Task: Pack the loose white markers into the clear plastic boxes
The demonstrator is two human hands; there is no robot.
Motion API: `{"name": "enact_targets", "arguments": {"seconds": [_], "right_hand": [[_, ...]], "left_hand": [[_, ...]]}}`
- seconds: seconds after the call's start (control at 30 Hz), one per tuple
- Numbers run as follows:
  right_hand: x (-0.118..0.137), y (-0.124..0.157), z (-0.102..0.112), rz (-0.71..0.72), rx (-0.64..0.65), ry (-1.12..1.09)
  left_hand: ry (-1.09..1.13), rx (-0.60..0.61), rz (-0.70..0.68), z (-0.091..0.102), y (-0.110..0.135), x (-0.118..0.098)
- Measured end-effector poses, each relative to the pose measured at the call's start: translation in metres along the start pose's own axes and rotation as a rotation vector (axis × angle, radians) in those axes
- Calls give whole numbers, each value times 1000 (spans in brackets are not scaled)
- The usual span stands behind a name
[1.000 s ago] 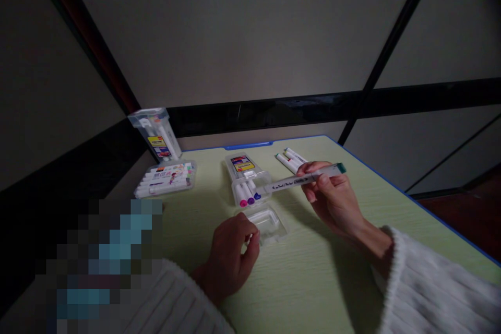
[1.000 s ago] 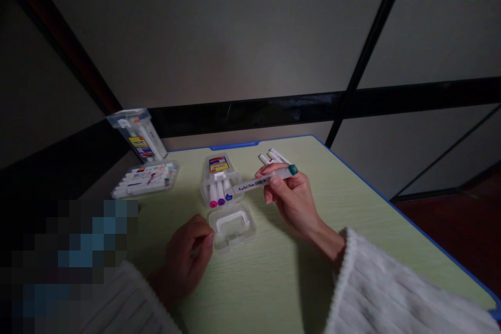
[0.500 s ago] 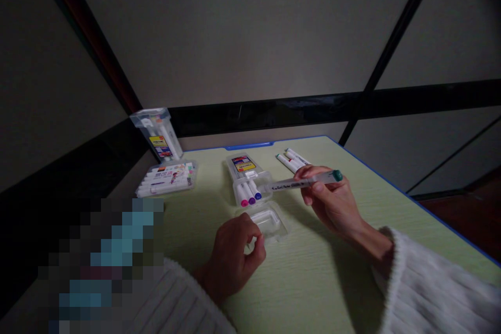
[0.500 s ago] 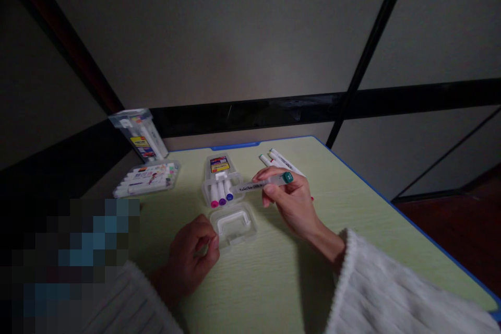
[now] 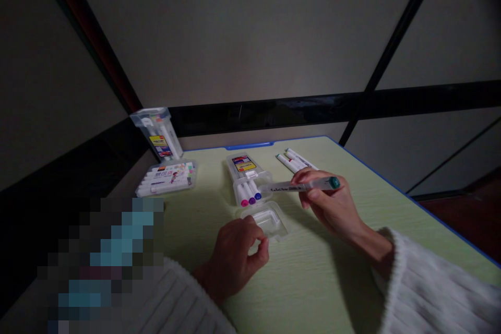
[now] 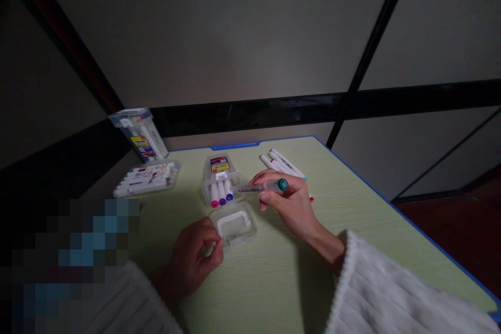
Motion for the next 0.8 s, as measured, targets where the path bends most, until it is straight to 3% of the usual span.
{"name": "enact_targets", "arguments": {"seconds": [0.4, 0.8], "right_hand": [[-3, 2, -2, -36, 51, 36], [-3, 1, -2, -32, 56, 56]], "left_hand": [[-39, -21, -29, -4, 1, 0], [-116, 210, 56, -22, -2, 7]]}}
Point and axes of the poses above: each hand's wrist, its own y-axis away from the middle knuckle, its own z-axis out of the back of the hand, x = y × z, the point moved 7 cm from there along -y, towards the middle knuckle, and after that the axes turned 15 degrees about z, right-handed, at the moved point
